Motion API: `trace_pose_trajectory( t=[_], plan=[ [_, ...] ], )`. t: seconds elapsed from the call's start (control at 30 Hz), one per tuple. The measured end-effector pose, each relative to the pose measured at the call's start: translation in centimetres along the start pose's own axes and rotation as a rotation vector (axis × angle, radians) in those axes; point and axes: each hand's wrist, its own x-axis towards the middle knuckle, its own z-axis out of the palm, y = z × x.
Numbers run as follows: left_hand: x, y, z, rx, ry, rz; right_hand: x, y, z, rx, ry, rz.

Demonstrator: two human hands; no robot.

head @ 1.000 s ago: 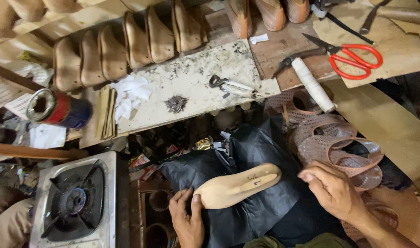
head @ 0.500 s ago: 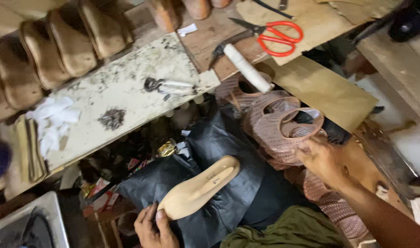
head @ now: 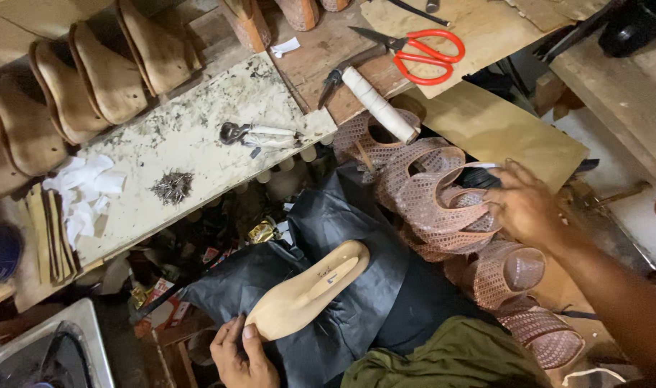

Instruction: The person holds a woven shoe upper on a last and trims excess material from its edge with a knife, then hammers the sole edge and works the shoe with pliers. They briefly heat a stick over a gas burner and press the shoe's insole before continuing to trim and shape the edge.

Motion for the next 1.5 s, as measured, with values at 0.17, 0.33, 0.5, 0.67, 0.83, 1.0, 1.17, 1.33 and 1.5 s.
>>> trace_pose_trajectory(
  t=[0.17, 0.33, 0.5, 0.67, 0.83, 1.0, 1.17, 1.33, 1.5],
  plan=[
    [0.1, 0.4, -0.7, 0.008, 0.008, 0.132, -1.1, 1.4, -0.8, 0.341, -0.083, 0.224],
    [-0.3, 3.2, -2.0, 0.082, 0.03, 0.2, -3.1, 0.4, -3.4, 0.478, -0.072, 0.41],
    [-1.1, 7.6, -4.4, -0.09, -0.096, 0.286, -3.5, -2.0, -2.5, 0.646, -0.054, 0.69],
    [-1.3, 11.7, -4.4, -0.334, -0.55, 0.275, -2.1, -2.3, -1.6, 0.409, 0.138, 0.223],
    [-5.2, 15.8, 3.5, -0.283, -0.998, 0.69, -0.7, -3.1, -1.1, 0.307, -0.048, 0.318],
    [-6.3, 19.1, 14.7, 0.321, -1.181, 0.974, 0.3, -5.6, -1.9, 0.279, 0.101, 0.088],
    [-4.5, 20.3, 21.0, 0.55, -1.377, 0.696, 0.4, -6.4, -5.7, 0.292, 0.146, 0.106],
    [-4.0, 20.0, 22.7, 0.163, -1.423, 0.419, -2.1, -4.5, -7.6, 0.469, 0.298, -0.05],
    [-1.8, 18.2, 14.7, -1.12, -1.447, 0.181, -3.6, -4.9, -7.3, 0.661, 0.223, -0.291]
  ],
)
